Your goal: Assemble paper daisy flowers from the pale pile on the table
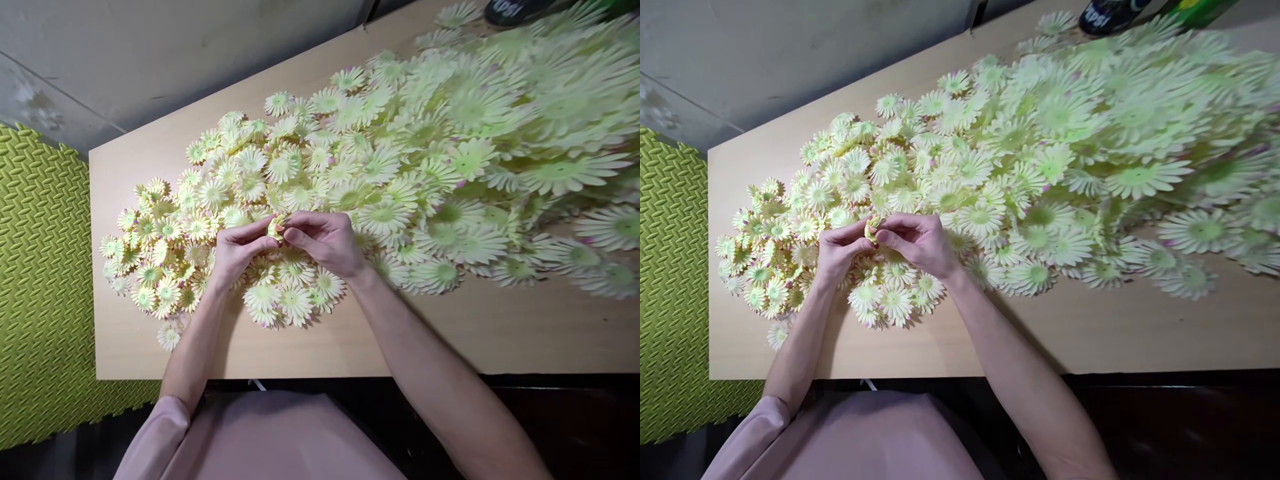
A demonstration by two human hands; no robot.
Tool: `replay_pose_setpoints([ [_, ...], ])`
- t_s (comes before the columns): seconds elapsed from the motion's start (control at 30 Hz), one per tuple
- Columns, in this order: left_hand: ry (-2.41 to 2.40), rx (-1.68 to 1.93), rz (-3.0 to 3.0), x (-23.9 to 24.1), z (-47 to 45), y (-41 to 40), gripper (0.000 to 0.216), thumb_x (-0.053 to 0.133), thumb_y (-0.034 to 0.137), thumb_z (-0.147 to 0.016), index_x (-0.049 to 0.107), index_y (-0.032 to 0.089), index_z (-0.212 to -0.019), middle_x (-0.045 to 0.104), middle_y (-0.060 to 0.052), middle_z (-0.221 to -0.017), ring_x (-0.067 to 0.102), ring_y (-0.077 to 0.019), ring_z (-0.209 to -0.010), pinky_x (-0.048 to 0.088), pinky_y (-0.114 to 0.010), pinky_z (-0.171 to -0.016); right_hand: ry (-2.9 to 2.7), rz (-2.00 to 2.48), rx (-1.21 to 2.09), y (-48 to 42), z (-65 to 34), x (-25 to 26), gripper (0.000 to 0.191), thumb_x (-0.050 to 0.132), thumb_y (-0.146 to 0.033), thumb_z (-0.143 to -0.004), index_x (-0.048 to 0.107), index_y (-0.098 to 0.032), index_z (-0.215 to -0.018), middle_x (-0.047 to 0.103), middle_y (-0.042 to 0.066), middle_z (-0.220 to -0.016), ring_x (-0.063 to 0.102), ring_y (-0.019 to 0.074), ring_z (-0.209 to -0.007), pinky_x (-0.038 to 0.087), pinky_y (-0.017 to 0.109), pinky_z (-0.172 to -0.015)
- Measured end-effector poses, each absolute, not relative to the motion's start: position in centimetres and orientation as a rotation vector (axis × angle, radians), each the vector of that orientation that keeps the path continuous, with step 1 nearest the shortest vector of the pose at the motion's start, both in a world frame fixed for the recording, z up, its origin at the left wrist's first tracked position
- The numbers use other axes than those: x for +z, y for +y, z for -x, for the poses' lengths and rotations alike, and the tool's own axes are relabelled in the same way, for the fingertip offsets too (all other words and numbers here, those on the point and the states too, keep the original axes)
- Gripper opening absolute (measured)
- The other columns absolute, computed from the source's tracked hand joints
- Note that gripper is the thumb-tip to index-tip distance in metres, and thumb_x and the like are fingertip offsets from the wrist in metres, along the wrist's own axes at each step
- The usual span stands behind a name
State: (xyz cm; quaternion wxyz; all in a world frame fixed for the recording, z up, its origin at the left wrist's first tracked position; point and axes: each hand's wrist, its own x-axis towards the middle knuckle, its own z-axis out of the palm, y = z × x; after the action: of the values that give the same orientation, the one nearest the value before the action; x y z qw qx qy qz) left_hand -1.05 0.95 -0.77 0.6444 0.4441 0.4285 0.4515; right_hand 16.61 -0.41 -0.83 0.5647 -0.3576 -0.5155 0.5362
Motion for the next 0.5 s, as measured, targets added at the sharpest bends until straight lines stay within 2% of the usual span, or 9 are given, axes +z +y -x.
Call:
replay_pose_setpoints([
  [0.2, 0.971, 1.013, -1.013, -0.83, 1.04, 0.88, 0.043, 0.091, 0.029, -0.057, 0.079, 0.026, -0.098, 0.079, -0.005, -0.101, 0.074, -0.0210, -0.091, 0.059, -0.034, -0.085, -1.240, 0.866, 1.262, -0.47, -16.61, -0.76, 0.016, 0.078, -0.036, -0.079, 0.075, -0.020, -0.077, 0.069, 0.001, -0.072, 0.059, 0.0122, -0.066, 0.048, 0.025, -0.059],
  [0.37, 0.949, 1.015, -1.026, -0.65, 1.05, 0.80, 0.042, 0.090, 0.027, -0.059, 0.079, 0.027, -0.099, 0.079, -0.004, -0.098, 0.074, -0.0187, -0.086, 0.059, -0.033, -0.085, -1.233, 0.881, 1.283, -0.57, -16.70, -0.31, 0.022, 0.075, -0.041, -0.081, 0.074, -0.020, -0.075, 0.066, 0.001, -0.069, 0.059, 0.0130, -0.064, 0.048, 0.026, -0.059],
  [0.5, 0.980, 1.000, -1.023, -0.35, 0.97, 0.78, 0.041, 0.091, 0.028, -0.057, 0.079, 0.027, -0.097, 0.079, -0.004, -0.101, 0.074, -0.0206, -0.091, 0.058, -0.035, -0.087, -1.217, 0.904, 1.322, -0.64, -16.83, -0.15, 0.027, 0.073, -0.047, -0.081, 0.074, -0.020, -0.075, 0.065, 0.001, -0.068, 0.058, 0.0134, -0.063, 0.048, 0.026, -0.058],
])
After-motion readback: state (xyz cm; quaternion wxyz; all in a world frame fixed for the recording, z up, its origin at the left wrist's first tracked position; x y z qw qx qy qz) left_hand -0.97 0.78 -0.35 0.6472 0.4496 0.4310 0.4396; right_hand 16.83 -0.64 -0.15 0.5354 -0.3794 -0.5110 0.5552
